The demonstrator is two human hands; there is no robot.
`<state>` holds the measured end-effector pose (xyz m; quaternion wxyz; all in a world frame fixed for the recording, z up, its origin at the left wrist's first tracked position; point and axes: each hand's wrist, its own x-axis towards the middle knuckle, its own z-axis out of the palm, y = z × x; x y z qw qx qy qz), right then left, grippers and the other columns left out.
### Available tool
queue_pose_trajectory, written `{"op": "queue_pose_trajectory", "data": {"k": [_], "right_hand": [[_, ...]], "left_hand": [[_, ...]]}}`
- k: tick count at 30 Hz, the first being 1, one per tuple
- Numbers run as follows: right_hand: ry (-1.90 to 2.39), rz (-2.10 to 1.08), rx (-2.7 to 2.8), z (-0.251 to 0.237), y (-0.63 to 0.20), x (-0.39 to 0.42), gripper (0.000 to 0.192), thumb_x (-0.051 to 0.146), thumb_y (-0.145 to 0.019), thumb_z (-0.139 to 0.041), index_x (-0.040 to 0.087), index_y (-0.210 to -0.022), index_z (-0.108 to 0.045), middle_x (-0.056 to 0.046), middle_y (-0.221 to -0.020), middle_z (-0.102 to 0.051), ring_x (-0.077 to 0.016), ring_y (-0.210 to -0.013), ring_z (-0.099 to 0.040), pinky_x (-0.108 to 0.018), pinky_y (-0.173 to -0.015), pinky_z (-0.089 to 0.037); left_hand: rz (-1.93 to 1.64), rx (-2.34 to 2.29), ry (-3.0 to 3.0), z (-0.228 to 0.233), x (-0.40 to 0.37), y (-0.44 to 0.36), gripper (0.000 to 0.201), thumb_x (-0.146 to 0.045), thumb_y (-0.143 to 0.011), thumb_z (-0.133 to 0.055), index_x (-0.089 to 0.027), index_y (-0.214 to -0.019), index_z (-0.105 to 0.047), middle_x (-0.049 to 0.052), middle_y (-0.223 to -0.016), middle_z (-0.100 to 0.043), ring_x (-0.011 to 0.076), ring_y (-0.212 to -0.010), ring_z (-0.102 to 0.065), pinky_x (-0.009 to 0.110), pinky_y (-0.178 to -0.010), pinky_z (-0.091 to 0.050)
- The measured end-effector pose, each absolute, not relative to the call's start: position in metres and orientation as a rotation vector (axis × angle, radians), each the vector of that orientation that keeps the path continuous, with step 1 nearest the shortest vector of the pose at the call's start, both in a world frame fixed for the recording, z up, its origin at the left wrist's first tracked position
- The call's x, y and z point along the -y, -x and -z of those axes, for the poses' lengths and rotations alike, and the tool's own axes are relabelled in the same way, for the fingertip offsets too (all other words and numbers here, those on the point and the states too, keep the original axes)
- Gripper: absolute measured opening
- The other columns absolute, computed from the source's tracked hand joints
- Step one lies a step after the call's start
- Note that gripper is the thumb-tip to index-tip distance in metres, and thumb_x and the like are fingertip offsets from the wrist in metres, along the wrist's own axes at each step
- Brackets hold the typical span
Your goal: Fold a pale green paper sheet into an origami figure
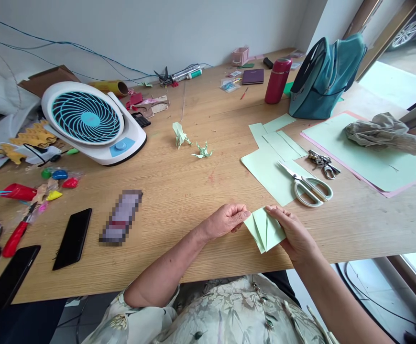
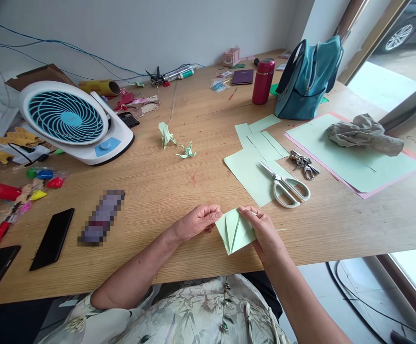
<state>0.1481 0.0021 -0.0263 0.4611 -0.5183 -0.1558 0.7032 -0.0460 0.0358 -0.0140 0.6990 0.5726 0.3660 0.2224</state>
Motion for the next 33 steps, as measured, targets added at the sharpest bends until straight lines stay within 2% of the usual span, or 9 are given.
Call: {"op": "queue_pose_trajectory", "data": {"k": [6, 11, 13, 15, 18, 26, 33], "right_hand": [[1.28, -1.714, 0.369, 0.025, -0.149, -0.002, 0.038, 0.042, -0.06, -0.092, 0.018, -0.069, -0.063, 0.003, -0.059, -0.059, -0.0093, -0.051, -0.05, -0.021, -0.045, -0.037], [1.299, -1.633, 0.36, 0.023, -0.146, -0.001, 0.041, 0.043, -0.057, -0.092, 0.019, -0.07, -0.062, 0.004, -0.059, -0.057, -0.0086, -0.05, -0.049, -0.02, -0.045, -0.038], [1.291, -1.612, 0.381, 0.023, -0.144, 0.0, 0.042, 0.045, -0.057, -0.092, 0.019, -0.069, -0.06, 0.004, -0.059, -0.058, -0.0085, -0.05, -0.049, -0.02, -0.045, -0.038], [1.283, -1.602, 0.406, 0.023, -0.143, 0.001, 0.043, 0.047, -0.059, -0.091, 0.019, -0.068, -0.059, 0.004, -0.058, -0.057, -0.0084, -0.049, -0.048, -0.02, -0.044, -0.038], [1.294, -1.591, 0.417, 0.023, -0.141, 0.001, 0.044, 0.049, -0.06, -0.09, 0.02, -0.067, -0.058, 0.005, -0.056, -0.055, -0.008, -0.047, -0.046, -0.02, -0.043, -0.037], [1.293, -1.601, 0.415, 0.025, -0.143, 0.0, 0.044, 0.048, -0.06, -0.089, 0.021, -0.066, -0.056, 0.005, -0.055, -0.053, -0.0092, -0.047, -0.045, -0.023, -0.044, -0.035], [1.281, -1.641, 0.454, 0.024, -0.142, 0.001, 0.041, 0.052, -0.062, -0.088, 0.022, -0.073, -0.063, 0.004, -0.06, -0.061, -0.0113, -0.05, -0.049, -0.025, -0.048, -0.038]], "left_hand": [[-0.532, -0.849, -1.248, 0.016, -0.036, 0.046, 0.058, -0.071, -0.082, -0.059, -0.019, -0.066, -0.039, -0.007, -0.057, -0.037, 0.0061, -0.051, -0.035, 0.018, -0.048, -0.033], [-0.486, -0.88, -1.115, 0.013, -0.033, 0.043, 0.066, -0.08, -0.08, -0.052, -0.015, -0.068, -0.054, 0.001, -0.063, -0.056, 0.0072, -0.051, -0.047, 0.018, -0.044, -0.034], [-0.438, -0.845, -1.107, 0.014, -0.029, 0.039, 0.068, -0.082, -0.074, -0.058, -0.014, -0.07, -0.058, 0.002, -0.064, -0.058, 0.0076, -0.051, -0.049, 0.018, -0.043, -0.033], [-0.426, -0.842, -1.098, 0.016, -0.025, 0.035, 0.065, -0.078, -0.067, -0.07, -0.013, -0.07, -0.059, 0.0, -0.061, -0.056, 0.0069, -0.05, -0.047, 0.018, -0.041, -0.032], [-0.454, -0.88, -1.065, 0.021, -0.02, 0.03, 0.059, -0.068, -0.065, -0.079, -0.013, -0.074, -0.061, -0.002, -0.06, -0.054, 0.0055, -0.048, -0.042, 0.018, -0.04, -0.03], [-0.494, -0.861, -1.023, 0.02, -0.018, 0.026, 0.045, -0.053, -0.069, -0.08, -0.013, -0.075, -0.063, -0.003, -0.06, -0.055, 0.005, -0.048, -0.042, 0.019, -0.043, -0.028], [-0.577, -0.834, -0.922, 0.012, -0.015, 0.023, 0.034, -0.042, -0.067, -0.083, -0.013, -0.078, -0.067, -0.002, -0.065, -0.06, 0.0064, -0.055, -0.047, 0.018, -0.05, -0.037]]}}
